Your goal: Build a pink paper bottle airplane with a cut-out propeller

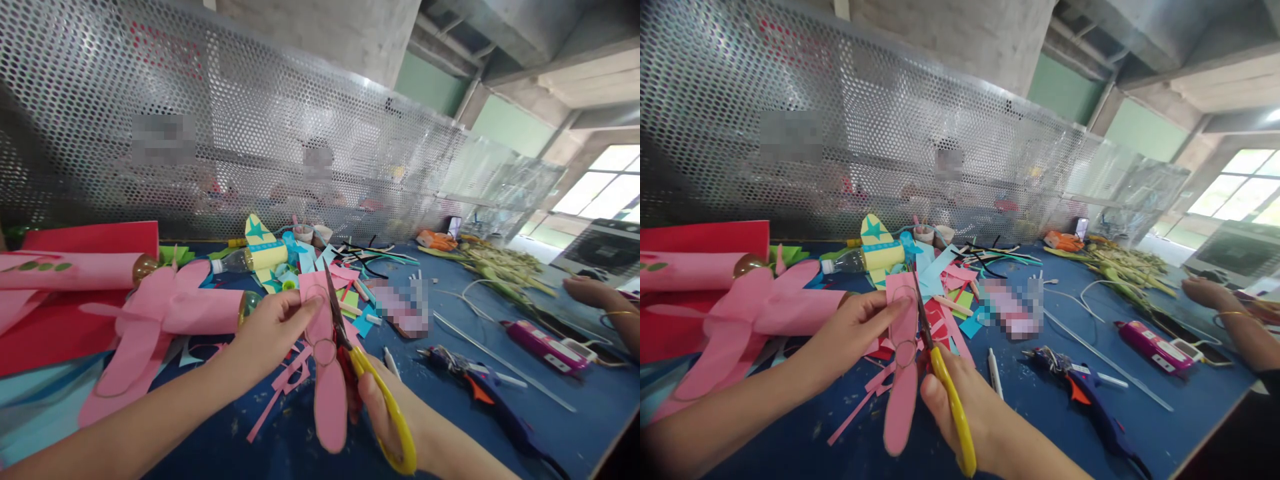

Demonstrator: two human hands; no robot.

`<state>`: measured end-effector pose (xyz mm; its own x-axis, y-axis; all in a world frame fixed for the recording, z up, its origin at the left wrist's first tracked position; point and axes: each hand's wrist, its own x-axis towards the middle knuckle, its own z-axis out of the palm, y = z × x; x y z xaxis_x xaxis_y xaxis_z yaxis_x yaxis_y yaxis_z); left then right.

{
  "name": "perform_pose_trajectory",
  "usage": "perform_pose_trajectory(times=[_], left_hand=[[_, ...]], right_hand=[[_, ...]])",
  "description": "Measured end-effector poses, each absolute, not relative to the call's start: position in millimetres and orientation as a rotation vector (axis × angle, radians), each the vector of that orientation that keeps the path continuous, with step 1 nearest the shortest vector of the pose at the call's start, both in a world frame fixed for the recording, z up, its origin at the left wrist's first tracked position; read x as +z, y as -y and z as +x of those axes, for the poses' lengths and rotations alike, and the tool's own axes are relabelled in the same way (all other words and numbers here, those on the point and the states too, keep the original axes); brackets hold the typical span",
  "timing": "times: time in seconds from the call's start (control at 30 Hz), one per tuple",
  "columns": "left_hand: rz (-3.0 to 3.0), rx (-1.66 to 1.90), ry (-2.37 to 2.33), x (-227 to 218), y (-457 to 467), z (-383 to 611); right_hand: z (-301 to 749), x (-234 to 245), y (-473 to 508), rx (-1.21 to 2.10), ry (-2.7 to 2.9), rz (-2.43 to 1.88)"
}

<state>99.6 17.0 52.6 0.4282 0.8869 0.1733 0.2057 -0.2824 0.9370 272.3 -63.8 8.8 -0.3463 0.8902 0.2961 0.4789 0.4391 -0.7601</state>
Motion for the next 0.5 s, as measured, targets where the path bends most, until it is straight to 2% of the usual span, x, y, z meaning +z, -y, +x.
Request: perform_pose_trajectory(times=[0.5], left_hand=[[1.750,0.918,-0.927,51.9,-17.5,100.6]], right_hand=[[271.4,11.2,63.9,0.719,1.980,-1.132]])
